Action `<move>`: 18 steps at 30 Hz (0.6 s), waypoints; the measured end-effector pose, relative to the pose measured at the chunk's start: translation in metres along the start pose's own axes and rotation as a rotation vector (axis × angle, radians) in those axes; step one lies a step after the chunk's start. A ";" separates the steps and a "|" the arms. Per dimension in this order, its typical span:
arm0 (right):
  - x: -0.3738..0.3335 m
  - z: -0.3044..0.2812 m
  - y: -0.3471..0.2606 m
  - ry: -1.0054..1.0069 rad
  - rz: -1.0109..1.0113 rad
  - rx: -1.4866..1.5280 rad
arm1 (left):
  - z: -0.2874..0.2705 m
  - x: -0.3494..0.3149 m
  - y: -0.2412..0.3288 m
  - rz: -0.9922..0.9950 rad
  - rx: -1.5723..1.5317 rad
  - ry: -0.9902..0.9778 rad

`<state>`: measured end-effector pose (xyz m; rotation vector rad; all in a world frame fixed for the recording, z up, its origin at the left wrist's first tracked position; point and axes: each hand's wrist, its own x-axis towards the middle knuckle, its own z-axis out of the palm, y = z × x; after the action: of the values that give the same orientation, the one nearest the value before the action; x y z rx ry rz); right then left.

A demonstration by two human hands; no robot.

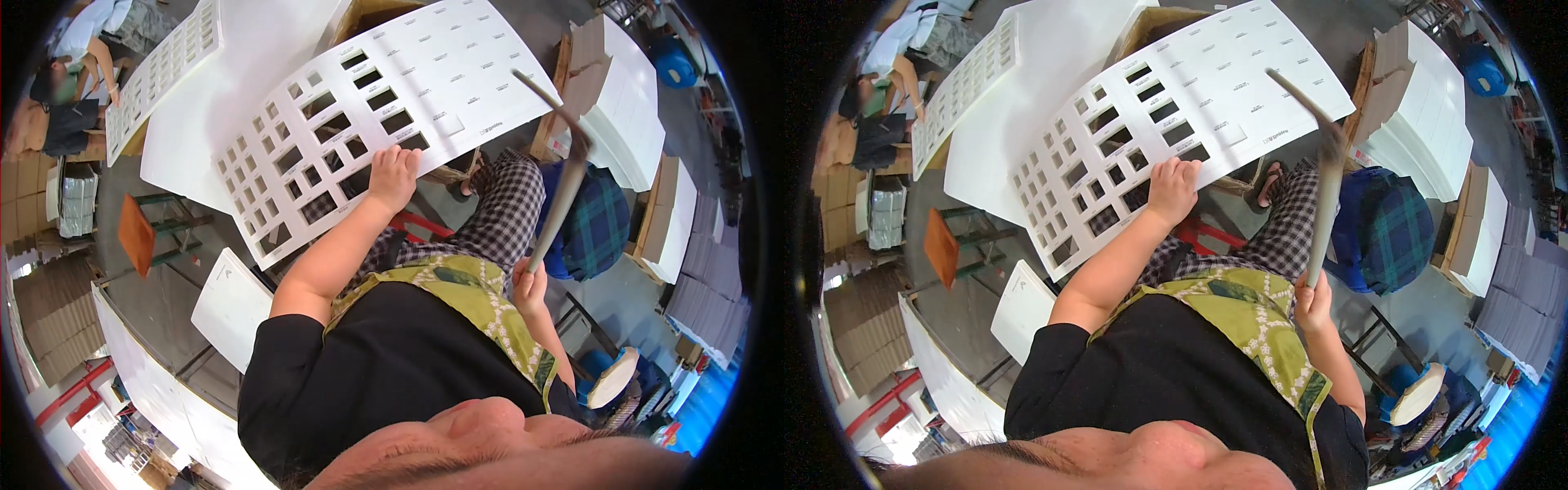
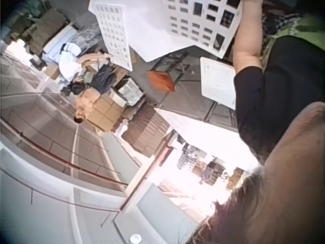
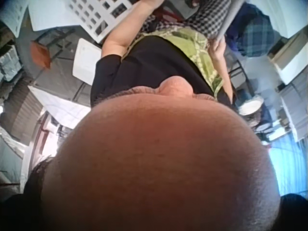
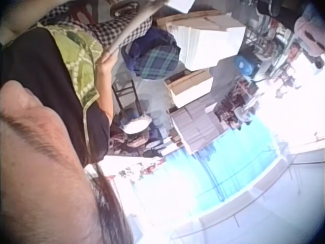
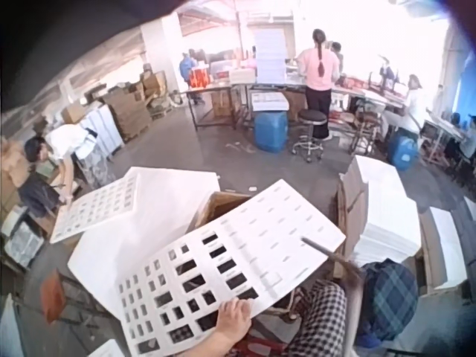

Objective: The person uses a metal crowbar to punch out pre-cut rectangular sections from a large white board. They systematically work through the grid of squares, prying each one out and dropping it into a cardboard box below.

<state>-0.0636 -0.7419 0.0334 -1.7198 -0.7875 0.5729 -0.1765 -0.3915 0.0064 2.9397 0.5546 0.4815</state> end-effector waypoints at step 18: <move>-0.002 0.009 -0.015 -0.100 0.218 -0.364 | 0.004 0.001 0.000 0.011 0.012 0.069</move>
<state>-0.0748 -0.7350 0.0457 -2.1430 -0.8166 0.6990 -0.1744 -0.3918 0.0028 2.9488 0.5511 0.5849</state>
